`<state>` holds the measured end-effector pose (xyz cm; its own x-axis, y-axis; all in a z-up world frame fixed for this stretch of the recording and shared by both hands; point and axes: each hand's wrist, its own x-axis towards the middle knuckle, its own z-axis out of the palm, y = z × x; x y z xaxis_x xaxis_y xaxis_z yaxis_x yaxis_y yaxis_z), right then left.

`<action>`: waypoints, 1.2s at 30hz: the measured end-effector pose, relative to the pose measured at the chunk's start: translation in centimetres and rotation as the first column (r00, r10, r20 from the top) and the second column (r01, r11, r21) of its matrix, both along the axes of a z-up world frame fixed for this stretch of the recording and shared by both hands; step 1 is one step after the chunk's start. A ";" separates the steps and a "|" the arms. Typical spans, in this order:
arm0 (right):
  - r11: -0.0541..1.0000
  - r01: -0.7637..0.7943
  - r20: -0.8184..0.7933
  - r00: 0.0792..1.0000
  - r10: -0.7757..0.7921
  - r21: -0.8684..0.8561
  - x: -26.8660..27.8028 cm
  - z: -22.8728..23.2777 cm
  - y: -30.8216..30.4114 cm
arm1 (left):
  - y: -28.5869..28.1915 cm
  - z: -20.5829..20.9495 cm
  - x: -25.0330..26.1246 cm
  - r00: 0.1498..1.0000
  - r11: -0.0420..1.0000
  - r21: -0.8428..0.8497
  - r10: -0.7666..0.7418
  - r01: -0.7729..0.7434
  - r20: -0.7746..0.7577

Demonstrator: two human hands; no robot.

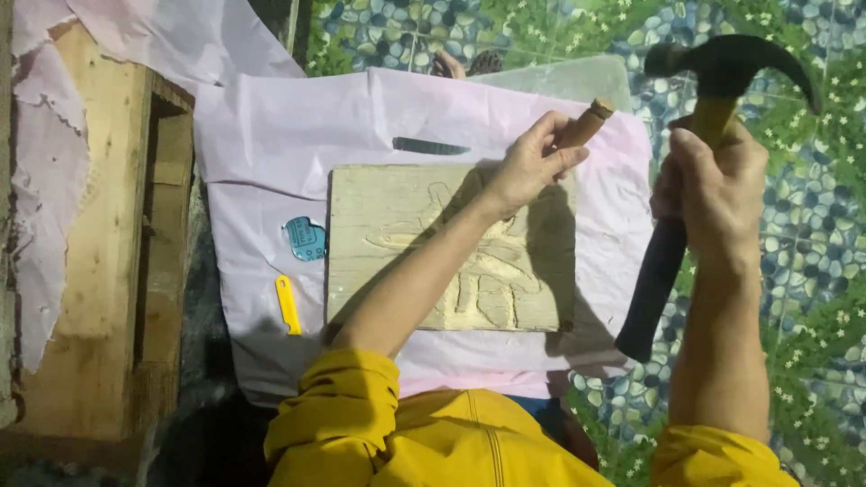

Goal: The person carves a detailed floral pattern into a block using a hammer and a wooden chisel.

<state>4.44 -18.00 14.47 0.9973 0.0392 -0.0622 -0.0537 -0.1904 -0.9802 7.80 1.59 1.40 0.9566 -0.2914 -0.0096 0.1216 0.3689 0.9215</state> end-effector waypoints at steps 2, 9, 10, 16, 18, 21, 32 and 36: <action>0.983 -0.031 -0.115 0.993 0.010 -0.180 0.5 -0.1 0.0 | -0.1 0.0 0.0 1.000 1.000 -0.011 0.016 -0.016 0.024; 0.992 0.023 -0.074 0.997 -0.032 -0.121 -0.3 0.8 0.9 | 0.5 1.1 -0.4 1.000 0.996 0.092 0.019 -0.021 0.025; 0.993 0.015 -0.065 0.998 -0.023 -0.120 -0.4 1.2 0.9 | 0.5 1.4 -0.7 0.999 0.998 0.060 0.007 -0.010 0.044; 0.988 -0.045 -0.098 0.995 0.030 -0.150 -0.5 1.8 1.0 | 0.4 1.1 -1.7 0.998 0.998 -0.052 0.019 -0.017 0.052; 0.981 -0.098 -0.161 0.984 0.071 -0.165 -0.6 2.1 0.9 | 0.3 0.7 -1.8 0.998 0.999 -0.041 0.032 -0.029 0.053; 0.987 -0.113 -0.074 0.992 0.105 -0.112 -1.0 2.7 0.8 | 0.2 0.3 -1.7 0.994 0.998 -0.020 0.068 -0.066 0.085; 0.965 -0.130 0.003 0.991 0.134 -0.227 -1.0 4.4 1.0 | 0.8 0.0 -2.0 0.986 0.992 -0.030 0.123 -0.121 0.115; 0.985 -0.081 0.033 0.996 0.087 -0.154 -1.1 5.1 1.2 | 1.4 0.7 -2.8 0.981 0.990 -0.026 0.139 -0.137 0.134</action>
